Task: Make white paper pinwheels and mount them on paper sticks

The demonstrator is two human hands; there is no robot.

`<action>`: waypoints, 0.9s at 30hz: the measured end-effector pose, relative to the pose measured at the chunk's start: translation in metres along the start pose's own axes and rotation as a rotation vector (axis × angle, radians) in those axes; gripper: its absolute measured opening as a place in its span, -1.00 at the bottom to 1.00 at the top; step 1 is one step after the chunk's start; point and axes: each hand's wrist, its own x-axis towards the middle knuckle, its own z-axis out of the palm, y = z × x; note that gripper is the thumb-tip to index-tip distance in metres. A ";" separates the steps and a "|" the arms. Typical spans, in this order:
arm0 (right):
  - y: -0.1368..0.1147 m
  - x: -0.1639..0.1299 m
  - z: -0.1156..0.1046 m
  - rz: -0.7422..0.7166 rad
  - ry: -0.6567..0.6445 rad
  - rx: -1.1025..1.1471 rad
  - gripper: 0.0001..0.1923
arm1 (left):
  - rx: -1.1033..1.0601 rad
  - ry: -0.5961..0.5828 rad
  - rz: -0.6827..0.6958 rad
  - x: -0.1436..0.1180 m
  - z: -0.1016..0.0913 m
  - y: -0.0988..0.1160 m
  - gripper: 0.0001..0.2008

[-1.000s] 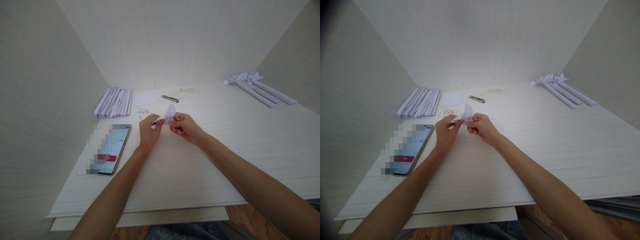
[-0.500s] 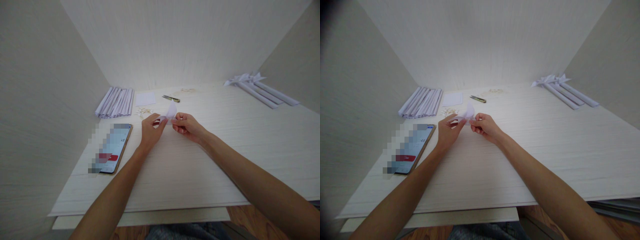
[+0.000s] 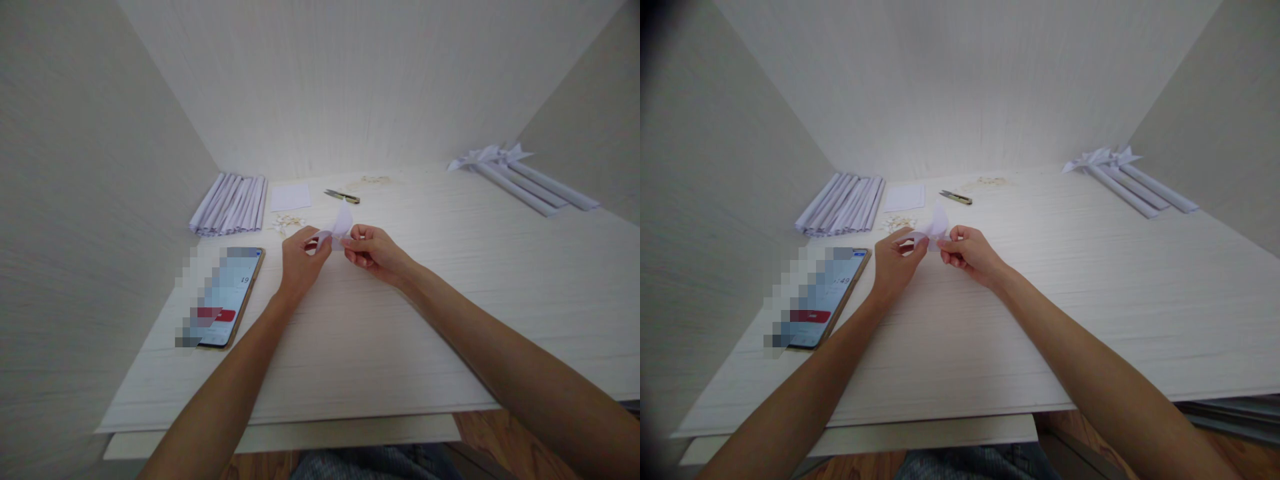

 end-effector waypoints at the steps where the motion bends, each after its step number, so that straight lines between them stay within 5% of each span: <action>1: 0.000 0.000 0.000 -0.002 -0.001 0.002 -0.63 | 0.003 -0.002 0.001 0.000 0.000 0.000 -0.93; 27: 0.000 0.000 -0.001 -0.032 -0.040 -0.007 -0.67 | -0.070 -0.053 -0.073 0.000 -0.001 -0.007 -0.86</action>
